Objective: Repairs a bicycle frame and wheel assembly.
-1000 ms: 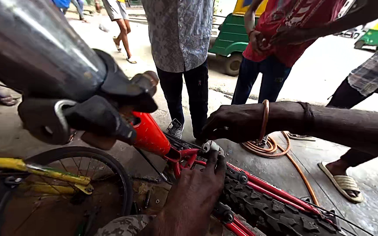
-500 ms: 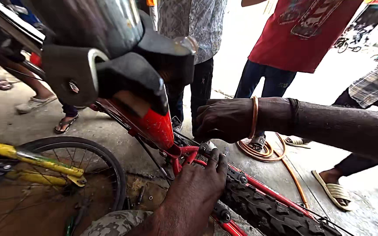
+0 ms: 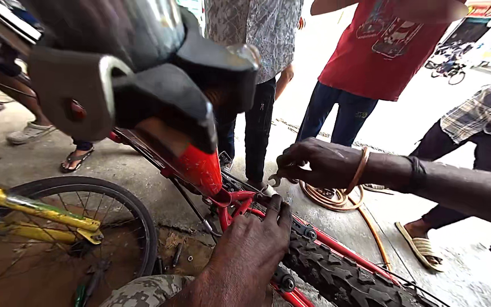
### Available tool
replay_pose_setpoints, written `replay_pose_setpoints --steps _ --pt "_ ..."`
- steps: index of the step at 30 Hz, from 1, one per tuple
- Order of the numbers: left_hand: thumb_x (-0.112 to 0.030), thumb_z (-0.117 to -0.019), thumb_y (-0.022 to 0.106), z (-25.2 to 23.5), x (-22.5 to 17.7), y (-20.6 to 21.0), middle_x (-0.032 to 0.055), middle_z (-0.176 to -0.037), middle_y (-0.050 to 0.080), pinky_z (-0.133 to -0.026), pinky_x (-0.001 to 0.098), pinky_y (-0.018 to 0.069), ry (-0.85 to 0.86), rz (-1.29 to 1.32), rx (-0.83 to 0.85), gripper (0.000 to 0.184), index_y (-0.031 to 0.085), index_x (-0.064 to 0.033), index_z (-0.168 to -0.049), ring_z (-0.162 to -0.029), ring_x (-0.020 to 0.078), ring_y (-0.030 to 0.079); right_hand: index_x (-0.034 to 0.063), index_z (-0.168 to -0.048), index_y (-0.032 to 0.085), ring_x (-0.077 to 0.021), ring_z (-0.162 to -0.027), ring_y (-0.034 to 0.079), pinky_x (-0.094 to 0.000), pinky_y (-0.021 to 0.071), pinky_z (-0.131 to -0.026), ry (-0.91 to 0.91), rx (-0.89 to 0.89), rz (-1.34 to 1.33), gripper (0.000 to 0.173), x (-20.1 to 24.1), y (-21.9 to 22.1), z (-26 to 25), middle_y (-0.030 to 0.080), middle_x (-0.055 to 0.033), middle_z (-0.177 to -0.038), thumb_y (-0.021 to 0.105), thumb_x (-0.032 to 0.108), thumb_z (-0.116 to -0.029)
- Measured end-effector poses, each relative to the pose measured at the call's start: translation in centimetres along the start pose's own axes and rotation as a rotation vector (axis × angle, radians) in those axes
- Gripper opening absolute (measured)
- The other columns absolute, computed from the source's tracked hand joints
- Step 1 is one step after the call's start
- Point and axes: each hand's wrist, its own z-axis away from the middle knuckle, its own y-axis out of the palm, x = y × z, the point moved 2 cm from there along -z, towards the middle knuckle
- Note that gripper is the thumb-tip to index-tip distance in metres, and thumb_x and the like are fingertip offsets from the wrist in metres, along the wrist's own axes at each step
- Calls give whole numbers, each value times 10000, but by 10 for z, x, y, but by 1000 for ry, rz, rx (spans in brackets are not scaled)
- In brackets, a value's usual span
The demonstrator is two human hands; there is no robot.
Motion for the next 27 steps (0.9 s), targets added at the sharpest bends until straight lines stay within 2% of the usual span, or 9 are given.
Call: replay_pose_setpoints --steps 3,6,9,11,13,16,19,22,27 --pt "-224 -577 911 -1 0 -2 157 -1566 447 -565 432 519 -9 17 33 1219 295 -85 -1619 -746 299 685 109 -852 700 -135 -752 611 -334 492 -673 -186 77 138 236 11 -4 -17 611 -4 -749 600 249 -1013" --pt "-231 -569 921 -1 0 -1 145 -1597 415 -568 427 524 -18 13 30 1219 311 -95 -1615 -765 297 692 121 -875 711 -195 -821 630 -389 496 -730 -353 136 310 212 20 -4 -38 630 -21 -785 598 239 -1009" --pt "-195 -547 936 -1 0 1 128 -1619 387 -572 423 530 -14 8 9 1221 338 -99 -1607 -774 294 694 162 -914 729 -205 -906 627 -421 479 -815 -406 225 454 123 34 -9 -52 642 -4 -834 654 247 -960" --pt "-211 -546 941 -1 0 1 121 -1637 358 -580 426 535 -12 7 17 1230 333 -97 -1609 -778 289 694 160 -883 711 -199 -869 611 -417 466 -782 -391 273 468 110 38 -9 -58 614 -3 -804 677 247 -942" --pt "-202 -556 936 0 0 0 131 -1636 360 -573 425 532 -6 7 22 1223 328 -95 -1611 -766 288 694 148 -880 722 -184 -839 633 -405 496 -746 -331 260 389 154 33 -5 -55 633 -5 -799 651 250 -972" --pt "-130 -609 890 2 0 -1 162 -1582 431 -563 420 516 -1 2 18 1139 338 -92 -1605 -735 293 686 91 -906 745 -161 -775 665 -393 539 -713 -53 143 91 234 24 11 -28 678 -31 -793 610 238 -1026" --pt "-84 -655 864 2 0 -2 155 -1619 384 -565 407 515 3 10 14 1076 350 -88 -1600 -708 283 681 120 -808 683 -73 -596 575 -290 466 -555 160 16 -89 320 17 22 -2 597 28 -660 580 301 -1050" --pt "-128 -647 885 2 0 -4 138 -1638 356 -569 411 524 -2 18 33 1101 342 -94 -1605 -716 281 683 114 -820 679 -82 -661 586 -290 478 -596 -10 -57 18 268 7 10 -5 597 19 -711 592 273 -1018" --pt "-160 -593 911 0 0 -4 129 -1650 337 -584 428 532 -11 15 58 1193 307 -102 -1620 -777 303 694 118 -916 747 -198 -863 633 -393 492 -765 -325 136 256 222 23 -2 -38 649 -28 -819 613 269 -1010"
